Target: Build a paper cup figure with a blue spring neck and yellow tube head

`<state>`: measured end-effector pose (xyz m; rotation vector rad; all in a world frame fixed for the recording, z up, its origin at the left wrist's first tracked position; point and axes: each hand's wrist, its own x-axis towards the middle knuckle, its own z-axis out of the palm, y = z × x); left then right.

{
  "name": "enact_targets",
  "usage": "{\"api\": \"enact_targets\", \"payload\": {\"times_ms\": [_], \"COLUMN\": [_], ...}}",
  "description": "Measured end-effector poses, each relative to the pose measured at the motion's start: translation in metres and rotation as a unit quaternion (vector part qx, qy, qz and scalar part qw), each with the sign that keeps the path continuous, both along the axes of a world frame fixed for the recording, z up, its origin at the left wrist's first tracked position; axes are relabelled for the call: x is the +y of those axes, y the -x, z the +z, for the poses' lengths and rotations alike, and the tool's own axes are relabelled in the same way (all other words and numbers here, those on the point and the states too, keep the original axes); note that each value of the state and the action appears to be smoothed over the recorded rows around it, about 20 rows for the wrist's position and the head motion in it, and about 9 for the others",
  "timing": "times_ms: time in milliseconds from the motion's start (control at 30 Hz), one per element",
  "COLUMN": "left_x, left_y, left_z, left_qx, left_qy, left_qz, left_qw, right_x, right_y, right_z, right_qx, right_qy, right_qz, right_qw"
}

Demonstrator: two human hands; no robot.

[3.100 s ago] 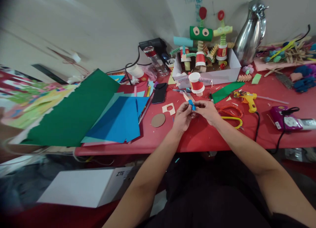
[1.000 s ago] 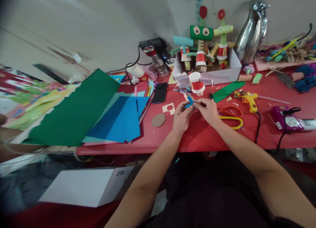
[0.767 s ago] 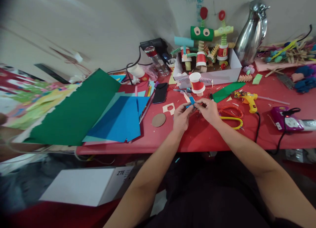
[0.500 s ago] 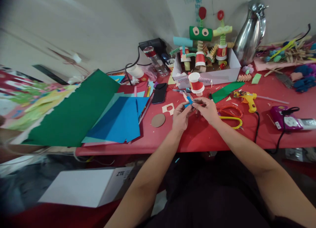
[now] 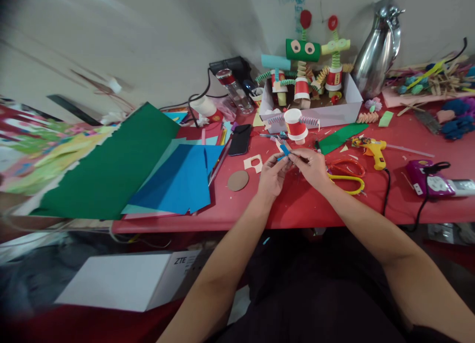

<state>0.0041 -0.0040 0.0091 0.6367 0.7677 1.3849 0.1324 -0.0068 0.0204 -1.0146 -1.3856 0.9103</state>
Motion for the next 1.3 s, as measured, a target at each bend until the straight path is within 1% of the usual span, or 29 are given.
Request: {"api": "enact_targets", "payload": {"times_ms": [133, 267, 367, 500, 633, 867, 1067, 1300], "left_x": [0.001, -0.001, -0.002, 0.000, 0.002, 0.002, 0.003, 0.002], "left_y": [0.001, 0.002, 0.002, 0.003, 0.004, 0.003, 0.004, 0.002], "left_z": [0.001, 0.004, 0.007, 0.011, 0.009, 0.001, -0.001, -0.003], "left_qx": [0.009, 0.003, -0.014, -0.042, -0.053, -0.060, -0.036, -0.033], "left_qy": [0.019, 0.026, 0.038, 0.082, 0.109, 0.107, 0.093, 0.069], "left_qz": [0.010, 0.002, 0.000, 0.006, -0.005, -0.015, -0.039, -0.039], "left_qw": [1.000, 1.000, 0.999, 0.996, 0.993, 0.992, 0.994, 0.996], "right_x": [0.002, 0.003, 0.003, 0.005, 0.006, 0.006, 0.006, 0.004], "right_y": [0.000, -0.001, -0.002, -0.002, -0.003, -0.002, -0.001, 0.002], "right_z": [-0.002, 0.002, 0.005, 0.004, 0.001, 0.000, -0.001, 0.000], "right_qx": [0.048, 0.081, 0.118, 0.167, 0.192, 0.184, 0.168, 0.146], "right_qy": [0.055, 0.086, 0.108, 0.149, 0.176, 0.180, 0.161, 0.133], "right_qz": [0.019, 0.042, 0.039, 0.027, 0.033, 0.034, 0.025, 0.016], "right_qw": [0.997, 0.992, 0.986, 0.974, 0.965, 0.966, 0.972, 0.980]}}
